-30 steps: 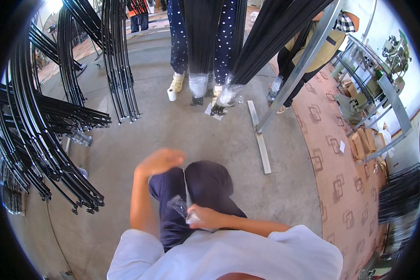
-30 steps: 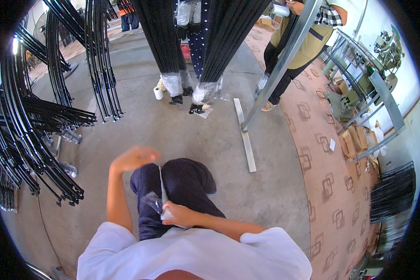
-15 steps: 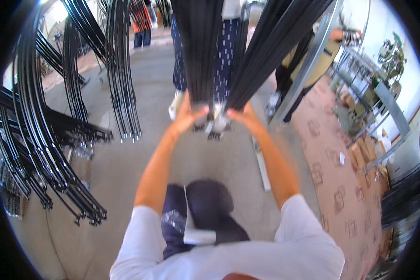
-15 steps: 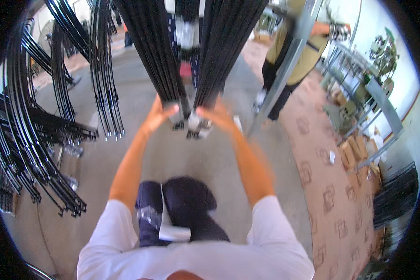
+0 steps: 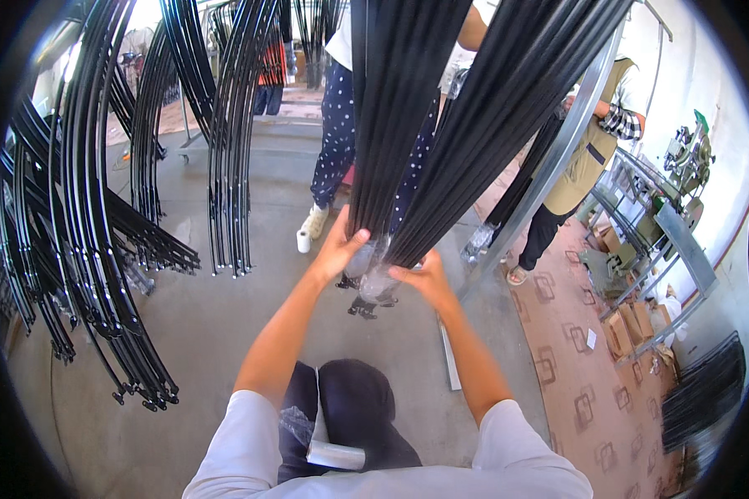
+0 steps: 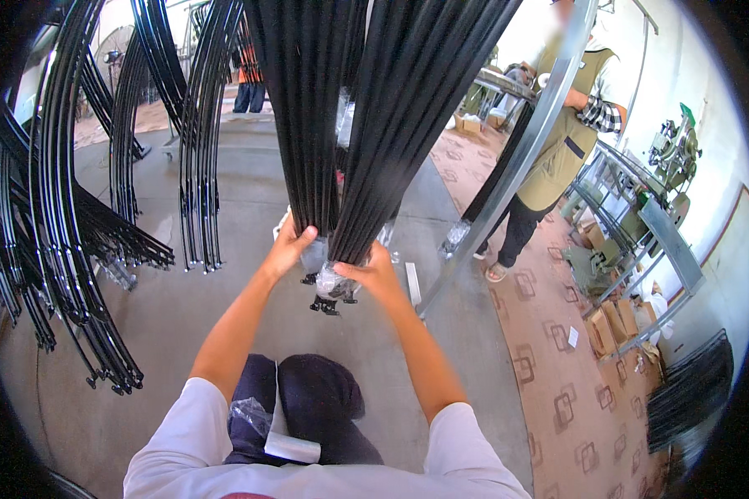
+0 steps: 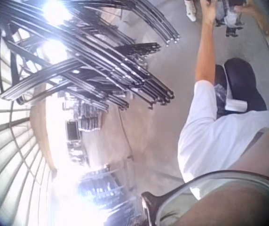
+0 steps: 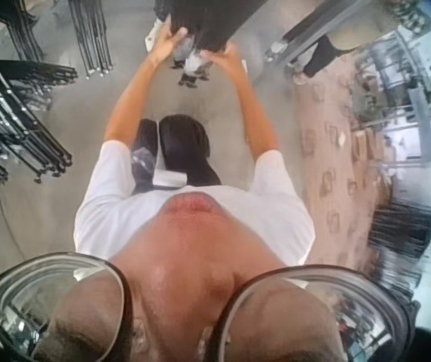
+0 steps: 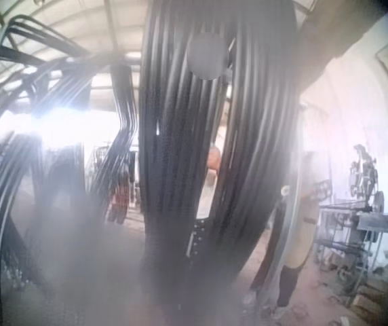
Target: The person gathers a bundle of long black metal rods and wraps plastic film around the ends to secure them together.
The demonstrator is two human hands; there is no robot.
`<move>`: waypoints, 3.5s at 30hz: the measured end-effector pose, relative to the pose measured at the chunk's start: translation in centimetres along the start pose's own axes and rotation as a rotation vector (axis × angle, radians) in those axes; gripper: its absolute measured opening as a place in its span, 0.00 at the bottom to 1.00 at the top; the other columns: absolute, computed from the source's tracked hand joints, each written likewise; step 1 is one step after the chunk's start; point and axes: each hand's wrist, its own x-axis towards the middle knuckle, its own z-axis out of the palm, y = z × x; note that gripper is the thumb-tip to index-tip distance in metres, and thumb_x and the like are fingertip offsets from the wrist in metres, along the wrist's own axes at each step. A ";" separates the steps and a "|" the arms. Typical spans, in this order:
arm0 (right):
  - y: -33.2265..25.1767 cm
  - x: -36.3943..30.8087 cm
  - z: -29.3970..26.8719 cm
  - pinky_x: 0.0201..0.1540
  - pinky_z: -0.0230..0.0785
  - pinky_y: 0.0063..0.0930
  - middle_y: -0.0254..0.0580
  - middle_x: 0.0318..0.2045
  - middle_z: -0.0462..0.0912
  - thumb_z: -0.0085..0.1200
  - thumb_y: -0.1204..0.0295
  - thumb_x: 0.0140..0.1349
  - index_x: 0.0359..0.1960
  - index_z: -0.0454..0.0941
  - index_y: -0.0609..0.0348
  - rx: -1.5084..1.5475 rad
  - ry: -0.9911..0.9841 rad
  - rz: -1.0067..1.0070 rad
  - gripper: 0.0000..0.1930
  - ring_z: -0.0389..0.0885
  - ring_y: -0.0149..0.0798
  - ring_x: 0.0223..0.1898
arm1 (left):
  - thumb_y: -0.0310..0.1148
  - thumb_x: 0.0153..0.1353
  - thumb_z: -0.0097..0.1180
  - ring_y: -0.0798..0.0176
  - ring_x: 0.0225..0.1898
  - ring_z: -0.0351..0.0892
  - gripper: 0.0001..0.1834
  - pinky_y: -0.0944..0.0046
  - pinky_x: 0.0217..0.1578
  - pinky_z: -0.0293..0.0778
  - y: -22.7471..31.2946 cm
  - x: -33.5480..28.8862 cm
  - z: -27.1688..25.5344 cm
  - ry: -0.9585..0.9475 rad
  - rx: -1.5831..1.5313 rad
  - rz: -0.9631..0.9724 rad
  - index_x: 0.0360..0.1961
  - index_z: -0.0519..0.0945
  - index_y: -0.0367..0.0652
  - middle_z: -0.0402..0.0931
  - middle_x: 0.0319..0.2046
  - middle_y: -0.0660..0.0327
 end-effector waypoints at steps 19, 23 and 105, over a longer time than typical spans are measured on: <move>-0.9 2.3 4.1 0.61 0.30 0.45 0.63 0.60 0.35 0.66 0.52 0.29 0.60 0.29 0.67 -0.268 0.377 -0.471 0.65 0.35 0.56 0.62 | 0.68 0.49 0.21 0.62 0.56 0.56 0.47 0.62 0.56 0.53 3.5 2.2 2.9 -0.210 -0.033 -0.071 0.58 0.53 0.40 0.56 0.56 0.55; -2.1 1.9 3.4 0.60 0.36 0.45 0.63 0.58 0.42 0.67 0.56 0.27 0.60 0.29 0.67 -0.391 0.352 -0.442 0.65 0.42 0.58 0.59 | 0.68 0.49 0.22 0.62 0.52 0.64 0.46 0.62 0.53 0.60 1.8 2.0 1.9 -0.167 0.017 -0.059 0.56 0.59 0.39 0.63 0.52 0.56; -22.4 2.0 1.0 0.46 0.64 0.26 0.57 0.51 0.64 0.49 0.86 0.29 0.60 0.37 0.59 -0.255 0.542 -0.681 0.50 0.68 0.47 0.50 | 0.60 0.58 0.27 0.67 0.34 0.67 0.37 0.65 0.39 0.65 30.9 17.7 10.2 0.146 0.673 0.605 0.38 0.68 0.30 0.69 0.31 0.58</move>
